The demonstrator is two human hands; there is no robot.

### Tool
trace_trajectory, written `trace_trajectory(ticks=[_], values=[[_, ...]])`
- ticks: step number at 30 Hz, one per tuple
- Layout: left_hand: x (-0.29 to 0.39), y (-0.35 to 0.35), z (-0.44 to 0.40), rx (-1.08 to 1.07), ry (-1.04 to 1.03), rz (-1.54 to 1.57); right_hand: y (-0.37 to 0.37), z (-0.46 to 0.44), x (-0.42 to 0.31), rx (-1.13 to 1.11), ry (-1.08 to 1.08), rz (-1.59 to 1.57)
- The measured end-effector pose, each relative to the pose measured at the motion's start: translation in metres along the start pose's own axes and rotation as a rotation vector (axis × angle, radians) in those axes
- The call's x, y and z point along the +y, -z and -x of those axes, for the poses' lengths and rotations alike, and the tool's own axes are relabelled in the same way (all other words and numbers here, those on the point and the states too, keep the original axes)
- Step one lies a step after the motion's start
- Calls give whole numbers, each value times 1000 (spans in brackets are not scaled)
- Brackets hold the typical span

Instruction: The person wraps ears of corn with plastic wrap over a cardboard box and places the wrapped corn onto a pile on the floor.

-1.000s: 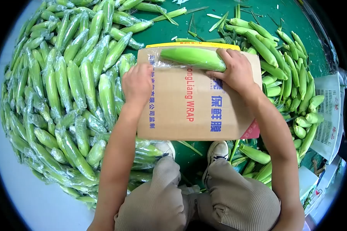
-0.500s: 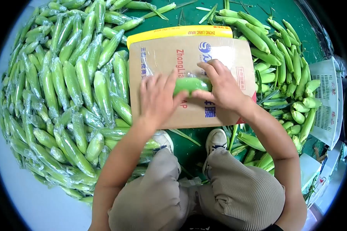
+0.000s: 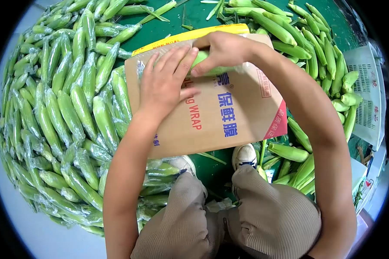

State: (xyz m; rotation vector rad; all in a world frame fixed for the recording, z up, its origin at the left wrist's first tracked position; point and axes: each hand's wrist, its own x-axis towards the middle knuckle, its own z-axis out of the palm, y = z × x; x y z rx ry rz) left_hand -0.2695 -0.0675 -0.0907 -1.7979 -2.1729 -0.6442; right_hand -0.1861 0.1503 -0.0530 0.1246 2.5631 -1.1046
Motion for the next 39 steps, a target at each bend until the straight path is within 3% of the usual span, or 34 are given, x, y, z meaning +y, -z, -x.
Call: trace_trajectory(ticks=[3,4,7,8,11,13,17,19,21,24,27,28,30,33,35,36,37,39], values=[[-1,11,5,-262,151,13,-9,-6,1,-111,-6,-38],[3,15,3,-284,190,30,4,-2,-9,-197,-37,91],[9,23,-2,-366,283,204,10,-22,13,114,298,15],[10,23,-5,-406,314,246,-10,-45,37,311,606,366],[8,32,-14,-622,280,333,-52,-47,44,222,536,709],[0,31,-14,-650,268,430,-52,-49,44,125,475,778],[-2,31,-18,-724,238,547,-55,-49,39,119,431,778],[11,37,-16,-885,384,592,-54,-44,31,129,429,783],[29,39,4,-1036,333,762,-56,-40,32,138,418,745],[72,33,57,-1088,283,949,-62,-41,34,170,431,730],[90,47,82,-1089,245,912,-93,-30,33,193,548,716],[92,47,85,-1192,194,838,-101,-21,22,88,599,676],[96,42,87,-1386,87,680,-117,-6,12,127,643,668],[102,37,94,-1538,142,887,-135,5,8,132,733,618],[112,17,123,-1579,233,1318,-134,9,3,134,708,579],[128,-4,171,-1461,420,1847,-135,8,4,136,702,579],[140,8,182,-1434,755,2136,-135,8,4,138,697,583],[140,3,190,-1424,750,2125,-133,9,3,130,683,565]])
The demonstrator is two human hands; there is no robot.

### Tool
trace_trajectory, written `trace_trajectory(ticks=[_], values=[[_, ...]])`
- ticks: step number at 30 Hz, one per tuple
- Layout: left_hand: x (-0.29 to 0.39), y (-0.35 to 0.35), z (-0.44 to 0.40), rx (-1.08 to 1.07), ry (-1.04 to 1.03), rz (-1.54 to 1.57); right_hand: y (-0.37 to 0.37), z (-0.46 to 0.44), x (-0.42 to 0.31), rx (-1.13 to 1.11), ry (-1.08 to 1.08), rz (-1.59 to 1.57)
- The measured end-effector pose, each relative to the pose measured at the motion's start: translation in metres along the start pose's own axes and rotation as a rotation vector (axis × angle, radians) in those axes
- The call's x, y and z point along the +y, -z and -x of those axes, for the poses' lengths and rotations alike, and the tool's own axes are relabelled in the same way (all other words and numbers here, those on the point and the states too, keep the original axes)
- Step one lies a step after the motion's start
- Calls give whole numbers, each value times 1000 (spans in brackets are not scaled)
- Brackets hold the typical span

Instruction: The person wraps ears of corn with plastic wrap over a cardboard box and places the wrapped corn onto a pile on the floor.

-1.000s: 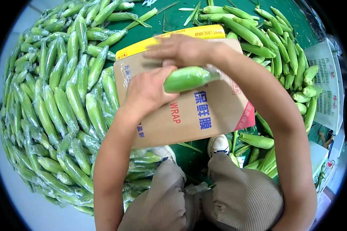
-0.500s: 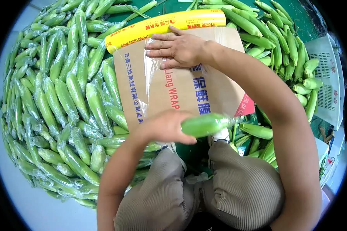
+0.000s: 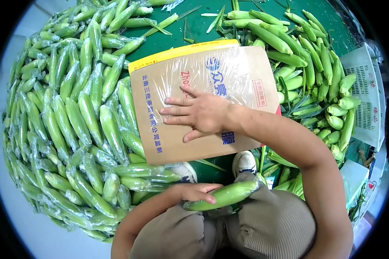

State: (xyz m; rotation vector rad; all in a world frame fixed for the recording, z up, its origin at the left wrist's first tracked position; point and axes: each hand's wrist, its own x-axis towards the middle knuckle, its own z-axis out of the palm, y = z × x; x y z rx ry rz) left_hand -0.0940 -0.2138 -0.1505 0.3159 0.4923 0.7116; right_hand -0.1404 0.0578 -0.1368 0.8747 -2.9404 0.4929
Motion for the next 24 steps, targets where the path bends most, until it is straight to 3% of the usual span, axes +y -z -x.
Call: trace_trajectory(ticks=[2,3,6,9,12,16,18,21,23,24], values=[[8,11,0,-19,151,-166,-2,0,-2,-5,-1,3],[13,8,2,51,225,-93,-3,-1,-2,12,4,-10],[6,12,4,146,-150,-857,-1,4,-3,81,-78,-35],[44,-12,20,371,3,-1031,4,23,-20,144,-347,-4],[83,-24,48,476,107,-1069,13,55,-34,144,-468,34],[115,-44,72,564,92,-1394,28,96,-47,40,-324,-227],[124,-44,84,615,-168,-1454,49,116,-65,33,-229,-821],[145,-56,119,663,-516,-1524,70,111,-112,-123,-467,-1065],[139,-28,142,579,-901,-1400,34,99,-129,39,-550,-1288],[128,-18,134,522,-1167,-1105,39,89,-135,136,-540,-1417]])
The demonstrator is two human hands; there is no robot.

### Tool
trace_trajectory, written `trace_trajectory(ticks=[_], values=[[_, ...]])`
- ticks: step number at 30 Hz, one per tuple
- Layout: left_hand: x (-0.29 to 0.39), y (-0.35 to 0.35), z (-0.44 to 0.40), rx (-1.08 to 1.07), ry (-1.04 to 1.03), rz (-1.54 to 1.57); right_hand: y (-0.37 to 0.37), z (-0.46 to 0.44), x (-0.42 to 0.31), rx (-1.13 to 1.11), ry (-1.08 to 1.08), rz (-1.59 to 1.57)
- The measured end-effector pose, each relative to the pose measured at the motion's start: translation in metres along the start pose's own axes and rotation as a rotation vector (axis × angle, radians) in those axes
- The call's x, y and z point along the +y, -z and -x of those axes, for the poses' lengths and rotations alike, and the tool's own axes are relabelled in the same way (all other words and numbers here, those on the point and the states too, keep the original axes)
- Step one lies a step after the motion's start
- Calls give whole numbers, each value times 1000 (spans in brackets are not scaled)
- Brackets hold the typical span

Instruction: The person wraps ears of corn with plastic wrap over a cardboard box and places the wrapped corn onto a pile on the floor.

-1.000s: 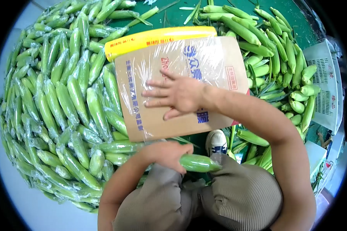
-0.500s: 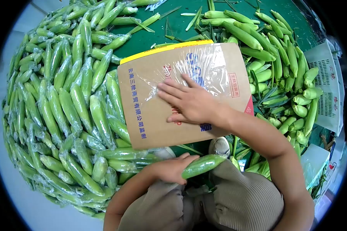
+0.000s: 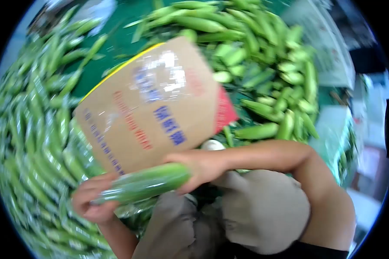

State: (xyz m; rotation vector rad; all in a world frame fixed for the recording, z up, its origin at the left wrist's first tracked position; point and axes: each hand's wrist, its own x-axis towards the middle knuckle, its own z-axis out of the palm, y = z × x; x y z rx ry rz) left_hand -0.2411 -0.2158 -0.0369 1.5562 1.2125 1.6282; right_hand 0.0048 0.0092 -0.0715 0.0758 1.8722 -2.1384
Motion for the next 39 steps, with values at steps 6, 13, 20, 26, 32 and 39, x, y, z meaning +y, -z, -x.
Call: trace_trajectory(ticks=[6,13,20,26,32,39], values=[[-39,-92,-5,671,222,712,-32,-65,-20,185,159,-367],[-84,-128,17,534,566,112,-16,-30,27,224,-267,-505],[-143,-145,2,583,492,-217,-23,-133,-104,43,164,352],[-135,-135,7,615,401,-464,-62,-170,-119,-136,645,723],[-106,-93,21,392,221,-1203,161,30,66,1305,158,834],[-105,-76,8,-51,520,-1374,166,275,170,1248,-989,1337]])
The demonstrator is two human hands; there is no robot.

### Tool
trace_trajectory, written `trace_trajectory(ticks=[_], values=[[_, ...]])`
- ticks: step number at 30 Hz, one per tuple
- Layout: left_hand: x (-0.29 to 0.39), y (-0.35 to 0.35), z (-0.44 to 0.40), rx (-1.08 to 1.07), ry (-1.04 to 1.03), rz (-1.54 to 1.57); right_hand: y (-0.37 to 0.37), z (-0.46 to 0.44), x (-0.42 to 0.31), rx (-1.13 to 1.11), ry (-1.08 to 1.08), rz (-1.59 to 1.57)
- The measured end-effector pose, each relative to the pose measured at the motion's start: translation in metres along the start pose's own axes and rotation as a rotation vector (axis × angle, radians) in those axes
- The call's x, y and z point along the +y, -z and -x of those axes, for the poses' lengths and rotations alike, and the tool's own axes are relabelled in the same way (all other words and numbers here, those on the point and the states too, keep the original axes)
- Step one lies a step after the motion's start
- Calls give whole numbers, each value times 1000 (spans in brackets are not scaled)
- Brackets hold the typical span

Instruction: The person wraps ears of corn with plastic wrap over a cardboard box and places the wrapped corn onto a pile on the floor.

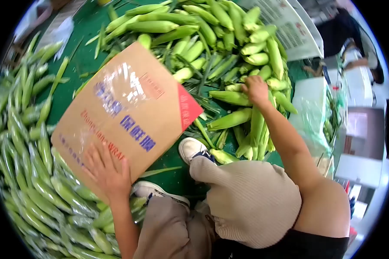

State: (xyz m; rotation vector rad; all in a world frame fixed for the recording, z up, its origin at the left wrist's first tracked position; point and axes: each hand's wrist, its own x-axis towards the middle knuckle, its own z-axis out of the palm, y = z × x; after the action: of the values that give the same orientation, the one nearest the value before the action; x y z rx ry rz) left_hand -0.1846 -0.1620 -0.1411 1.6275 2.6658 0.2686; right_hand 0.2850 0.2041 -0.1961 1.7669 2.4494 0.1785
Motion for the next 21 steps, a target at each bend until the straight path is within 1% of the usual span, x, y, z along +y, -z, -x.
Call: trace_trajectory(ticks=[1,3,4,7,8,9,11,12,13,14,15,16,17,18,19,20,21], values=[[1,-1,-5,13,-20,4,1,11,-3,35,62,41],[-4,7,-8,17,-31,7,23,12,-13,198,-101,-194],[-4,6,-10,13,-23,18,21,10,-8,226,-108,-199],[-7,4,-13,18,-7,38,48,24,-21,-243,302,214],[-6,6,-12,23,-10,29,37,24,-34,-296,315,243],[-4,6,-11,30,-7,19,30,15,-50,-458,310,296],[1,6,-11,8,-25,17,-14,6,-53,-450,278,348],[-2,12,-12,2,-19,-7,-9,-4,-76,-436,282,357],[-1,17,-12,10,-24,10,20,1,-73,-425,295,189],[0,19,-12,27,-18,14,7,4,-64,-190,286,-57],[-3,21,-13,68,-23,53,29,-5,-73,-266,208,-307],[-5,22,-12,100,-43,104,42,-9,-76,-191,253,-773],[-9,23,-12,152,-3,134,62,-12,-89,-154,185,-936],[-12,22,-14,203,16,179,106,-18,-121,-251,101,-1139],[-16,21,-18,251,23,234,151,-27,-152,-217,325,-1041],[-18,19,-21,321,71,271,186,-36,-188,-225,568,-1047],[-21,19,-21,394,82,284,208,-48,-223,-63,839,-833]])
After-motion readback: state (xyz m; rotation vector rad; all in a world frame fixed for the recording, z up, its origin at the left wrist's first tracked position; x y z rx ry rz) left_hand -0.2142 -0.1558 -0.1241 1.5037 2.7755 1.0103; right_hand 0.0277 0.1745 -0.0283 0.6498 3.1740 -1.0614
